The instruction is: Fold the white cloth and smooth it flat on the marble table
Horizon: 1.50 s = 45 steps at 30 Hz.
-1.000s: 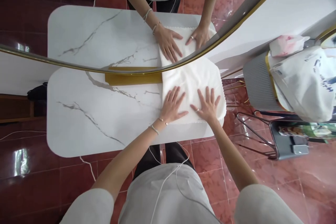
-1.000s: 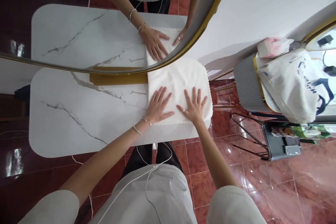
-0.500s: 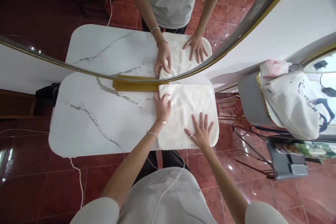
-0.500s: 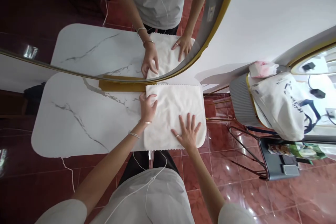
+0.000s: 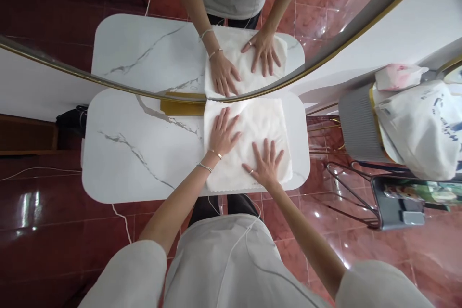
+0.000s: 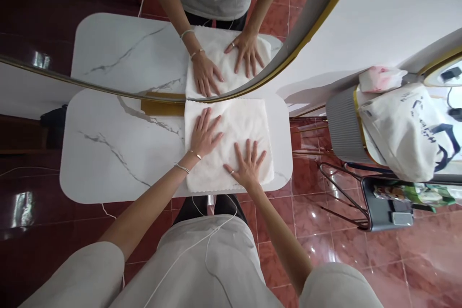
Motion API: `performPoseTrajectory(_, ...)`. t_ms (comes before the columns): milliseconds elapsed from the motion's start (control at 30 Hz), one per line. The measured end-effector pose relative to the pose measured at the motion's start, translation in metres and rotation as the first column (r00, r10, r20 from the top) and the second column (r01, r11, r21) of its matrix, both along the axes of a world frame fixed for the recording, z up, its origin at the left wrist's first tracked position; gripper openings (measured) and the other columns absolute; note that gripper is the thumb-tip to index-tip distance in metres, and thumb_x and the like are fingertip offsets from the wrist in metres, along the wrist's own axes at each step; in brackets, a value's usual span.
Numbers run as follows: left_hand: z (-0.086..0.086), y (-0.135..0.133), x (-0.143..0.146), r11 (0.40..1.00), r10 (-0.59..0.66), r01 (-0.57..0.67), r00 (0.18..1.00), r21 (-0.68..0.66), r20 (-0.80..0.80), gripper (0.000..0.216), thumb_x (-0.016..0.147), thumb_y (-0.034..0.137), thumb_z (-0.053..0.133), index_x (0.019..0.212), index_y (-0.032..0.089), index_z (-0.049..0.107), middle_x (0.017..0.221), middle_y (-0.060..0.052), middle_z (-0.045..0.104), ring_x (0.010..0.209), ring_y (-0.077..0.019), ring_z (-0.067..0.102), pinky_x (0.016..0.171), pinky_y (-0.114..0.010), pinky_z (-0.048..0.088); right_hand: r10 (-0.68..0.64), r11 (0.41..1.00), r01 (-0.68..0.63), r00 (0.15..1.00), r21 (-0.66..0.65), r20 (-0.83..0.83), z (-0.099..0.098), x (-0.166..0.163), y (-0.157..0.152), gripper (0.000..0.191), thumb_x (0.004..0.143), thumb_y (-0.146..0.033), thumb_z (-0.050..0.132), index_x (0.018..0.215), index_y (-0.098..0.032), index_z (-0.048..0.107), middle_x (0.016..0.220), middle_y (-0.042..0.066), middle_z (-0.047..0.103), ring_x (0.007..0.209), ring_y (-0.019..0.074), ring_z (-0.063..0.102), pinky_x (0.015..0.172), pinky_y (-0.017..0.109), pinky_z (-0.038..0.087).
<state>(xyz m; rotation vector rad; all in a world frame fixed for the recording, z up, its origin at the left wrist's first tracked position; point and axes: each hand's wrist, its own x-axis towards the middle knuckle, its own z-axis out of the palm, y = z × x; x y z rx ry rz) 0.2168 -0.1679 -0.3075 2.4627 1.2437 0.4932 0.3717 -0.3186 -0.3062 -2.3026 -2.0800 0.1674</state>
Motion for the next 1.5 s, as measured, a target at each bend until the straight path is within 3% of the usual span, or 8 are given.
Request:
performPoseTrajectory(267,-0.005,0.015,-0.071,1.0,0.023,-0.023,1.0,0.001,0.006,0.061,0.095,0.046,0.043,0.15,0.024,0.03,0.164,-0.003,0.002,0.15,-0.0275,0.003,0.122,-0.051,0.012,0.047,0.999,-0.047,0.999,-0.009,-0.019,-0.001,-0.059,0.018,0.085,0.086,-0.074,0.04,0.155,-0.028,0.017,0.163,0.012,0.001,0.147,0.043,-0.002,0.108,0.073,0.003)
performPoseTrajectory(633,-0.003,0.038,-0.234,0.986,0.169,-0.168,0.984,0.021,-0.05,0.069,0.094,0.06,0.034,0.149,0.018,0.034,0.163,-0.006,0.009,0.149,-0.0329,0.01,0.12,-0.058,0.018,0.284,0.958,-0.28,0.955,0.057,-0.084,-0.003,-0.196,0.085,0.085,0.084,-0.077,0.041,0.154,-0.031,0.021,0.162,0.013,0.011,0.147,0.0403,0.001,0.11,0.072,0.0)
performPoseTrajectory(767,-0.002,0.054,-0.274,0.985,0.172,-0.172,0.979,0.009,-0.112,0.071,0.095,0.06,0.029,0.148,0.014,0.031,0.163,-0.005,0.011,0.149,-0.0287,0.008,0.12,-0.054,0.015,0.325,0.944,-0.317,0.939,0.089,-0.11,-0.006,-0.227,0.105,0.084,0.085,-0.075,0.043,0.153,-0.032,0.022,0.162,0.012,0.01,0.148,0.0389,-0.001,0.11,0.07,-0.004)
performPoseTrajectory(933,-0.001,0.054,-0.264,0.988,0.155,-0.152,0.979,0.031,-0.134,0.061,0.096,0.05,0.036,0.15,0.022,0.029,0.164,-0.003,0.008,0.15,-0.0276,0.005,0.121,-0.056,0.012,0.289,0.957,-0.285,0.951,0.053,-0.105,-0.005,-0.227,0.104,0.08,0.087,-0.074,0.041,0.153,-0.034,0.022,0.163,0.008,0.01,0.148,0.0352,0.0,0.112,0.067,-0.004)
performPoseTrajectory(1100,-0.003,0.048,-0.209,1.0,-0.013,0.013,0.995,0.002,-0.097,0.062,0.094,0.049,0.04,0.149,0.022,0.033,0.163,-0.006,0.008,0.15,-0.0287,0.005,0.121,-0.055,0.006,0.111,0.994,-0.109,0.992,0.028,-0.059,-0.003,-0.197,0.062,0.078,0.088,-0.073,0.037,0.153,-0.032,0.021,0.162,0.009,0.012,0.148,0.0359,0.0,0.111,0.069,0.001)
performPoseTrajectory(1233,-0.001,0.044,-0.186,0.999,-0.018,0.02,0.998,0.028,-0.064,0.063,0.095,0.05,0.038,0.15,0.02,0.031,0.164,-0.005,0.005,0.149,-0.0315,0.0,0.121,-0.053,0.007,-0.024,0.998,0.027,0.999,0.055,-0.044,-0.005,-0.184,0.03,0.074,0.093,-0.066,0.035,0.154,-0.031,0.016,0.162,0.01,0.012,0.148,0.0363,0.003,0.111,0.069,0.007)
performPoseTrajectory(1333,0.0,0.048,-0.197,0.998,-0.051,0.053,0.996,0.029,-0.072,0.059,0.096,0.044,0.042,0.15,0.023,0.032,0.164,-0.005,0.003,0.15,-0.0294,0.004,0.121,-0.049,0.012,-0.041,0.997,0.044,0.998,0.068,-0.04,-0.006,-0.195,0.026,0.075,0.093,-0.064,0.037,0.155,-0.031,0.012,0.162,0.011,0.009,0.148,0.0385,0.002,0.11,0.071,0.008)
performPoseTrajectory(1500,-0.001,0.073,-0.252,0.999,-0.043,0.045,0.989,0.012,-0.141,0.064,0.093,0.045,0.048,0.151,0.025,0.031,0.163,-0.008,0.009,0.15,-0.0282,0.01,0.121,-0.048,0.016,0.017,0.996,-0.01,0.997,0.092,-0.076,-0.005,-0.248,0.049,0.079,0.091,-0.064,0.041,0.155,-0.026,0.016,0.161,0.016,0.01,0.147,0.042,0.002,0.108,0.073,0.006)
